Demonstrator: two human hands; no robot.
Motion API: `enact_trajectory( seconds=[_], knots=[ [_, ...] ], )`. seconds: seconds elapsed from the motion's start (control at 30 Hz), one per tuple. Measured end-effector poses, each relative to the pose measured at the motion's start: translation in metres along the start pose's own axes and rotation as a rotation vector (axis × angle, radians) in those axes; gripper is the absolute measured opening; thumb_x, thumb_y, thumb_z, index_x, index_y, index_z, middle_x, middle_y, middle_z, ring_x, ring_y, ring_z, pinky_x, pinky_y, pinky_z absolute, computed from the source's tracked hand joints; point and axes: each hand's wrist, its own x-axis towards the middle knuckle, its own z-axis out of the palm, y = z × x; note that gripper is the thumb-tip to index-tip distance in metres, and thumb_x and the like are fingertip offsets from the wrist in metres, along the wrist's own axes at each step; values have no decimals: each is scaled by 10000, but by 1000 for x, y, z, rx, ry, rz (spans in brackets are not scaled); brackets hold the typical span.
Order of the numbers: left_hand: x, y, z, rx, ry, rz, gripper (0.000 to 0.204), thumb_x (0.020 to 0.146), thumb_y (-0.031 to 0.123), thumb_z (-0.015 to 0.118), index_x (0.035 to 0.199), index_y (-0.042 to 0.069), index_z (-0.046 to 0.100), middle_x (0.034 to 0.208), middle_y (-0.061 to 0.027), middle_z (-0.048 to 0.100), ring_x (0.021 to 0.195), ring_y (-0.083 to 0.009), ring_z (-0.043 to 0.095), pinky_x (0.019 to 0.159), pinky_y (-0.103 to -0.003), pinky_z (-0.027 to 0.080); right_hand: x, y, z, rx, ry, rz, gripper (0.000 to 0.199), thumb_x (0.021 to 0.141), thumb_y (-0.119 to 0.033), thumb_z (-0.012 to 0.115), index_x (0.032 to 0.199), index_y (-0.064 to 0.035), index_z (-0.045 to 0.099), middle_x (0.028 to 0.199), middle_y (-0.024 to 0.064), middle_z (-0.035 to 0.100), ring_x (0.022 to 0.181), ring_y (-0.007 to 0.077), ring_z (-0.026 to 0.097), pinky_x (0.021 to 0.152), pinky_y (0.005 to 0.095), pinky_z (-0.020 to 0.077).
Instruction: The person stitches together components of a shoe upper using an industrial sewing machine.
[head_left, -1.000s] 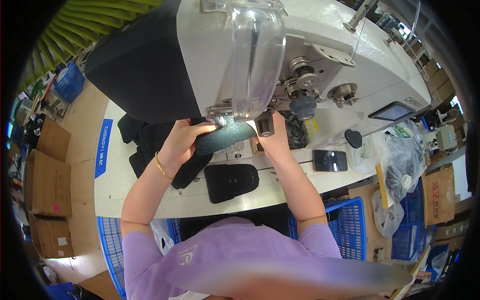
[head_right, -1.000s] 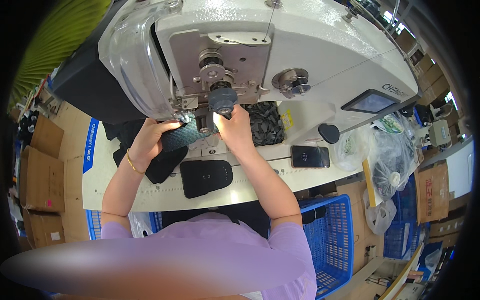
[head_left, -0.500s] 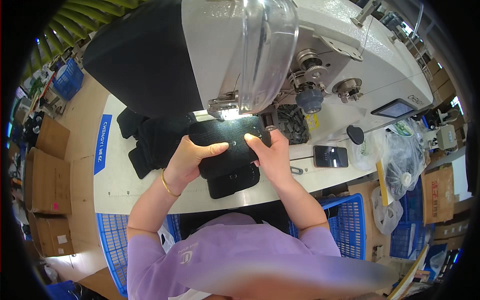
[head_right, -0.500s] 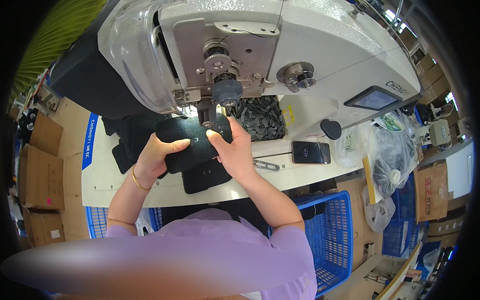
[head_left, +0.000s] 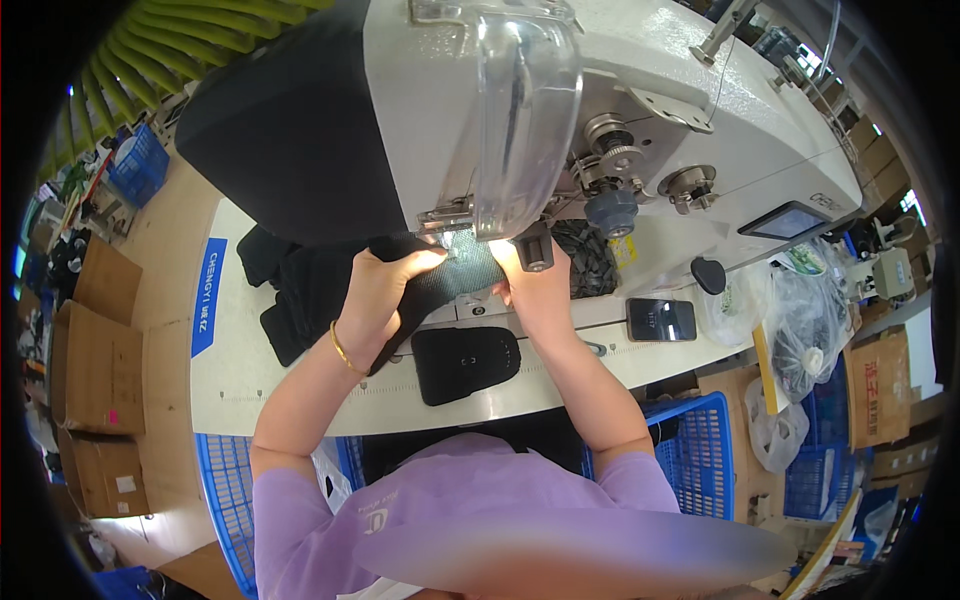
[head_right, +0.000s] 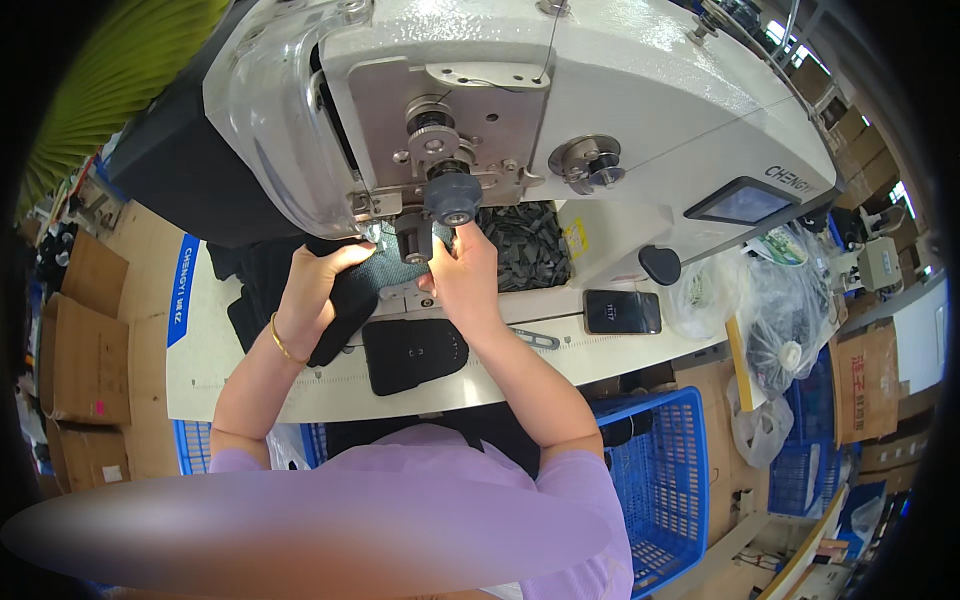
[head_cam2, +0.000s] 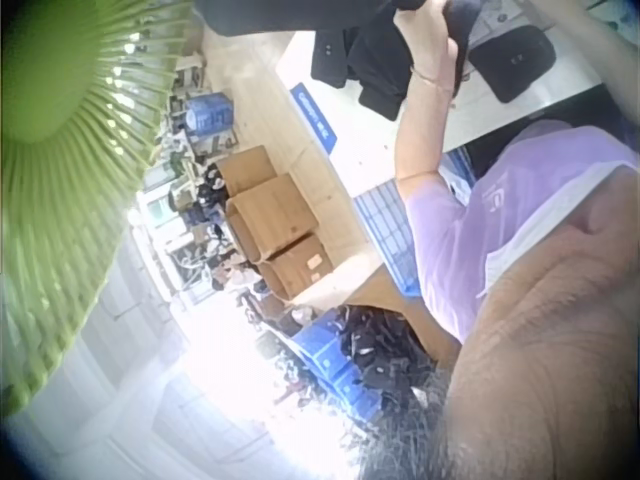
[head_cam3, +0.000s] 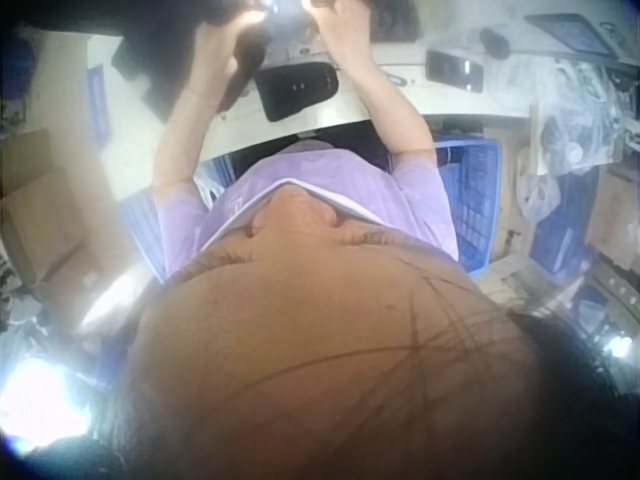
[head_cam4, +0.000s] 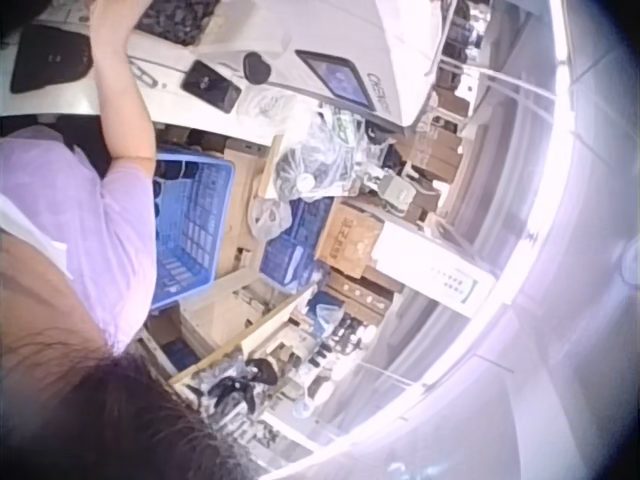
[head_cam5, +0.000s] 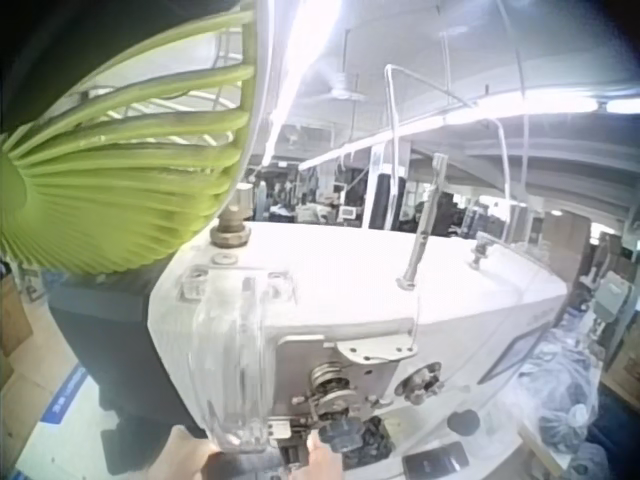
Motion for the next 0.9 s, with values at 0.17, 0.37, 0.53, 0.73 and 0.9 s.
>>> enact_trajectory(
  seconds=[0.17,0.37,0.53,0.73,0.9],
  knots=[
    [3,6,2,13,-25,84,125,759,-75,657,878,-44,676,852,-92,682,733,-157,650,672,-280,528,6,2,4,50,19,-25,139,925,-27,483,1049,-46,543,686,18,554,456,83,539,378,203,402],
    [4,8,1,36,-8,76,108,754,-84,656,860,-71,669,852,-118,681,723,-169,655,674,-281,533,6,2,4,39,20,-41,125,927,-49,501,1040,-30,551,672,18,554,451,84,537,389,207,407],
    [3,13,0,49,-12,43,79,763,-75,652,837,-100,660,840,-126,673,706,-167,649,652,-283,531,6,2,2,54,24,-59,167,864,-131,646,920,0,559,694,40,581,467,92,528,401,208,388],
    [5,16,0,86,33,4,67,805,-34,635,808,-98,618,807,-129,647,688,-166,641,611,-288,519,10,5,0,2,-8,-79,103,922,-44,496,1007,-11,545,640,11,527,461,98,561,389,217,381],
    [8,12,-8,95,188,-159,193,867,6,563,1053,-28,599,1021,-93,642,865,-170,632,838,-303,485,8,3,0,-17,-24,-92,111,930,-65,499,1014,-8,544,637,16,534,471,96,568,390,213,372]
  ],
)
